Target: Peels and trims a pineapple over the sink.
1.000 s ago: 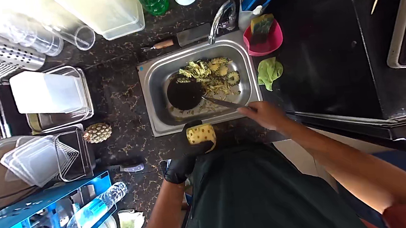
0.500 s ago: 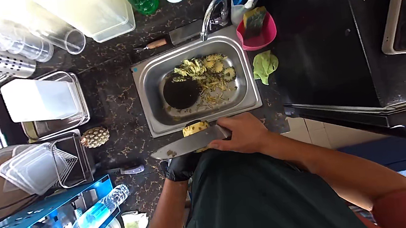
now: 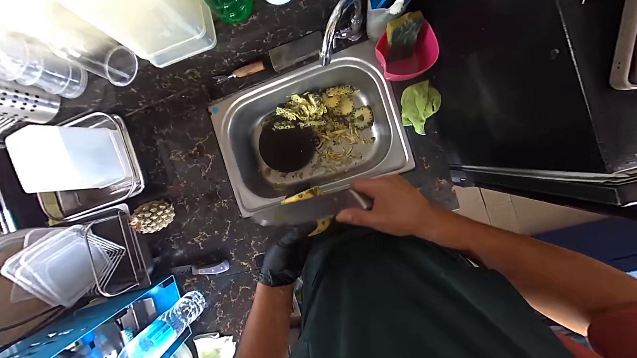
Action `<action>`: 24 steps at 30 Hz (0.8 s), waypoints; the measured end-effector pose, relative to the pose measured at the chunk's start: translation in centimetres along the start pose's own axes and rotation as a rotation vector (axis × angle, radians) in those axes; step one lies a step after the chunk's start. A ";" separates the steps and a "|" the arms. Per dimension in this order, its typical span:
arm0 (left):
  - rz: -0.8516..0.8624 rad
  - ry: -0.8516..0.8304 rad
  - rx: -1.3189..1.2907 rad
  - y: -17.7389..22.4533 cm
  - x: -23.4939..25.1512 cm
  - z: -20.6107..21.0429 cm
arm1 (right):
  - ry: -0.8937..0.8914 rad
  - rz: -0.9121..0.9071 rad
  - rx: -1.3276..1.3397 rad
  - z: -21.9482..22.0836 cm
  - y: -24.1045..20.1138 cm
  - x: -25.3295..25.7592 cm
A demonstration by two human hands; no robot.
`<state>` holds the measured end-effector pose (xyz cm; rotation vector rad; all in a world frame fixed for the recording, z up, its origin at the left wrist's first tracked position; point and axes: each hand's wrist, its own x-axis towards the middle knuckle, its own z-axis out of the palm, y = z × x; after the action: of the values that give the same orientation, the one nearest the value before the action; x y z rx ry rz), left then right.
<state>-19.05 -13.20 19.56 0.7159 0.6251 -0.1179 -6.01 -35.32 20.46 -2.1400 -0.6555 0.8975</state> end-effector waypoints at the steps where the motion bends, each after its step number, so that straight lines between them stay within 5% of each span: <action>1: 0.021 0.045 -0.017 -0.3 -0.4 0.6 | 0.018 -0.061 -0.038 0.3 -1.0 -0.2; 5: 0.014 0.282 -0.004 -0.1 -1.5 5.7 | 0.046 -0.150 -0.189 0.9 -1.9 0.1; 8: -0.049 0.013 -0.072 -0.6 -0.9 0.5 | 0.113 -0.128 -0.252 1.2 -0.3 0.5; 15: -0.060 -0.013 -0.078 -1.4 -1.2 -0.9 | 0.094 -0.201 -0.203 1.5 -0.2 1.1; 20: -0.087 -0.019 0.076 1.4 -1.8 -0.6 | -0.075 0.314 -0.129 -0.4 6.8 2.8; 24: -0.111 0.060 0.121 1.3 -1.4 -0.3 | -0.111 0.257 -0.078 -0.4 3.5 1.6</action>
<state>-19.96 -12.14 20.96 0.8038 0.7193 -0.2393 -4.12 -36.57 17.36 -2.2921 -0.4829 1.1513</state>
